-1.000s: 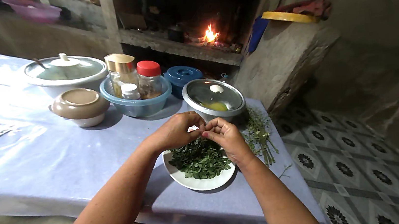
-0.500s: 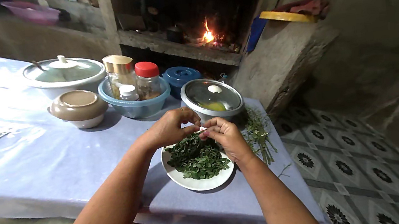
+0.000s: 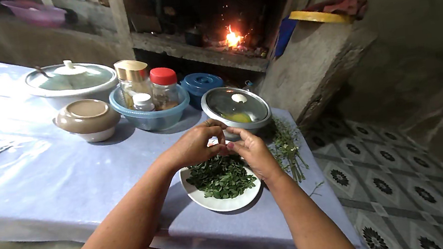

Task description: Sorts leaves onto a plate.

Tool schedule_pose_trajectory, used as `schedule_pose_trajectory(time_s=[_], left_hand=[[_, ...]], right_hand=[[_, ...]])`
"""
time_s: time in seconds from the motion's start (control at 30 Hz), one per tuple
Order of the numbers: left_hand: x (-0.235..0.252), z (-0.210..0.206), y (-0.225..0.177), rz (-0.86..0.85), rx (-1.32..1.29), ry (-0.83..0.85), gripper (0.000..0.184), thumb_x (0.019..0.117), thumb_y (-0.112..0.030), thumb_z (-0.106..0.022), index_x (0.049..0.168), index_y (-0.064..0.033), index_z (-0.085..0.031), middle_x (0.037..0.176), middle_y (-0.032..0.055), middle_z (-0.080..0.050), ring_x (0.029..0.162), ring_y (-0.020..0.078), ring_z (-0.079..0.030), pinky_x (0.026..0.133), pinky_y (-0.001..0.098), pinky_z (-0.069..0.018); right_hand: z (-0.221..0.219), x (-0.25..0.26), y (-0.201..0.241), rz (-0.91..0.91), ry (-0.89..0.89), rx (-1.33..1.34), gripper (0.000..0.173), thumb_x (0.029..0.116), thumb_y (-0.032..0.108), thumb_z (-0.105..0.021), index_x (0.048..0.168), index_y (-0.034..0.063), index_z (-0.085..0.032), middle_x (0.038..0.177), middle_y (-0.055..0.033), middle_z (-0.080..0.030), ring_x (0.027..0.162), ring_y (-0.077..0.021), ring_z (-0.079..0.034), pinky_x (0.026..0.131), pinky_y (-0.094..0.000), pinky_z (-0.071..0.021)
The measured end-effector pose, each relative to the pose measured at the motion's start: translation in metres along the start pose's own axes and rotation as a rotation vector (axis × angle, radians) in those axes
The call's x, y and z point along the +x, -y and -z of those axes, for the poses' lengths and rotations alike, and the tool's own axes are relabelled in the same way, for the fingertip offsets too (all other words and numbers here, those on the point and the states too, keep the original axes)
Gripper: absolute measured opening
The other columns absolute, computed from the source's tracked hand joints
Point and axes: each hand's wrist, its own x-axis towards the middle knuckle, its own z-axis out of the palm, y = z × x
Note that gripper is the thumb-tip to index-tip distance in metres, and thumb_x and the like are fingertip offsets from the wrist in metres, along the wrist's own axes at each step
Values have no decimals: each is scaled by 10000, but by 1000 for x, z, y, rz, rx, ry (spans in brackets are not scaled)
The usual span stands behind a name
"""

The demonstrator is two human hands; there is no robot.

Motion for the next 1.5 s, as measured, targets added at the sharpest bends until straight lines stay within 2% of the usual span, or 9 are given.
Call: schedule_pose_trajectory(time_s=[0.1,0.2,0.33,0.47,0.6,0.8,0.93,1.17,1.5], left_hand=[[-1,5,2,9,8,-2,103,928,-195,-709,960,-97,-717,1244,55,-659,1044,157,-660,886,383,-575],[-6,19,3,165,76,118,119,949,-163,-730,1038,-84,-737,1188,83,-677,1036,228,-680,881,458,-587],[-9,24,11,422,241,296,204,924,-294,-774,1049,-134,-757,1055,93,-714,942,299,-699,846,600,-564],[-6,16,6,432,268,407,272,892,-286,-804,1113,-141,-741,1072,75,-722,946,284,-699,867,593,-553],[-2,8,1,473,328,451,143,917,-225,-761,1033,-142,-743,972,87,-724,929,303,-691,825,610,-539],[-2,17,0,349,62,303,53,949,-135,-728,984,-95,-732,852,59,-712,742,192,-682,709,440,-584],[-2,20,-2,339,-192,168,56,971,-131,-705,972,-75,-698,803,43,-714,694,140,-695,670,346,-601],[-2,15,-4,399,-453,16,78,992,-116,-671,971,-41,-666,828,85,-717,700,182,-709,643,338,-609],[-2,13,-7,398,-483,-11,94,1018,-131,-631,996,-41,-650,834,87,-718,695,177,-709,621,327,-604]], right_hand=[[2,0,2,40,-18,-166,501,991,62,-656,1465,39,-495,990,-110,-760,889,-174,-742,869,-369,-608],[2,-1,3,120,-108,-417,444,976,84,-684,1404,54,-569,927,-56,-755,819,-125,-719,784,-330,-599],[5,0,-3,227,-184,-646,289,986,131,-671,1261,46,-685,1017,-70,-760,957,-169,-728,908,-409,-589],[1,-1,-8,307,-216,-764,251,979,147,-669,1209,58,-718,985,-44,-769,977,-188,-724,972,-442,-550],[-4,-3,-10,352,-224,-814,210,979,146,-662,1161,79,-744,981,-33,-769,968,-186,-720,970,-429,-543],[-5,-3,-10,315,-191,-741,182,992,163,-654,1116,82,-758,1007,-37,-767,984,-167,-720,971,-423,-549],[-4,-4,-4,208,-151,-572,169,1004,167,-651,1108,54,-721,1016,-62,-747,949,-133,-721,892,-359,-597],[-8,-6,-4,175,-135,-572,346,899,320,-798,1077,39,-704,1011,-90,-724,985,-190,-701,919,-413,-579],[-11,-5,-10,230,-168,-536,164,935,162,-731,1025,28,-708,982,-79,-733,953,-161,-714,894,-377,-594]])
